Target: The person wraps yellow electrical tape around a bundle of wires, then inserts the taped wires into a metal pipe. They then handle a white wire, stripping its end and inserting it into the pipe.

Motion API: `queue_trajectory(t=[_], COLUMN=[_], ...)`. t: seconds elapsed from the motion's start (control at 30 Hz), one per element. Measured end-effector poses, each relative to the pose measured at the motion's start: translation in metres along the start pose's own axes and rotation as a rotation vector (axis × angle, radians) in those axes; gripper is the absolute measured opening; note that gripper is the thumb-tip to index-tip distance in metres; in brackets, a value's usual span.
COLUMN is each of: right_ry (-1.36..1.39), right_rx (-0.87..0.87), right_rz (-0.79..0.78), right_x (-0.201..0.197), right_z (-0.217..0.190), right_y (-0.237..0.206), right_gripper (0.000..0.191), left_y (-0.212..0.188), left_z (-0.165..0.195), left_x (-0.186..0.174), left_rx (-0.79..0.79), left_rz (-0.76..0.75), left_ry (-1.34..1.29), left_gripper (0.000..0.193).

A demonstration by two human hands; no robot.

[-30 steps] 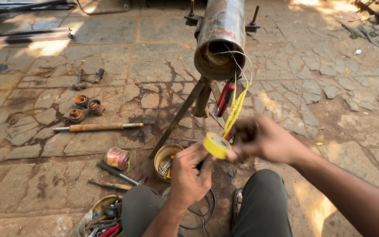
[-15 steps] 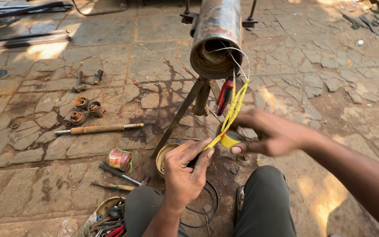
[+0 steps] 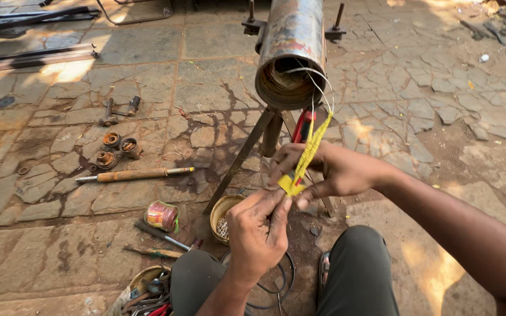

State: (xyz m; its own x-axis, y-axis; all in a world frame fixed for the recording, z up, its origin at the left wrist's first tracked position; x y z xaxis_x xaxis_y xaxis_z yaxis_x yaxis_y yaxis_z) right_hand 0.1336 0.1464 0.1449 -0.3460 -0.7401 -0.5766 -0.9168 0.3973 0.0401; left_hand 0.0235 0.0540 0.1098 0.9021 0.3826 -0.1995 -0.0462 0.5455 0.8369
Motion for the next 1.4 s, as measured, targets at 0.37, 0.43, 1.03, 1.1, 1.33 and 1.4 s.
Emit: queue_trajectory(t=[0.37, 0.43, 1.03, 1.1, 1.33, 1.4], right_ry=[0.265, 0.2, 0.191, 0.077, 0.009, -0.239], right_rx=[0.617, 0.559, 0.788, 0.568, 0.129, 0.062], right_rz=[0.311, 0.437, 0.291, 0.433, 0.052, 0.068], right_x=[0.007, 0.001, -0.001, -0.007, -0.006, -0.014], right_z=[0.031, 0.034, 0.043, 0.032, 0.013, 0.007], right_y=[-0.038, -0.019, -0.042, -0.014, 0.012, 0.001], right_gripper=[0.065, 0.06, 0.054, 0.058, 0.046, 0.048], left_y=[0.001, 0.0, 0.011, 0.01, 0.008, 0.005], left_z=[0.006, 0.007, 0.015, 0.007, -0.009, -0.019], left_x=[0.005, 0.007, 0.006, 0.009, 0.003, 0.006], left_rx=[0.047, 0.061, 0.166, 0.065, 0.047, -0.024], left_rz=[-0.034, -0.033, -0.022, -0.024, 0.033, 0.023], left_ry=[0.029, 0.077, 0.055, 0.068, 0.134, 0.064], left_gripper=[0.011, 0.009, 0.019, 0.014, 0.018, 0.019])
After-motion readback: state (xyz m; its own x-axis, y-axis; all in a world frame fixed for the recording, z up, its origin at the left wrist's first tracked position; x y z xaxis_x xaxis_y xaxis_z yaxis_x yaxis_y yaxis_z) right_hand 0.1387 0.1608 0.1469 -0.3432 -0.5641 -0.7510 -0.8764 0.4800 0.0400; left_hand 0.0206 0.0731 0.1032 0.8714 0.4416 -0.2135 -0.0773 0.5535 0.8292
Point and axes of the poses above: each hand's wrist, its own y-axis towards the middle knuckle, its own x-axis out of the palm, z = x × y, the point moved 8 cm from there along y, towards the middle knuckle, and after that the axes turned 14 degrees about x, right-handed, at the moved point
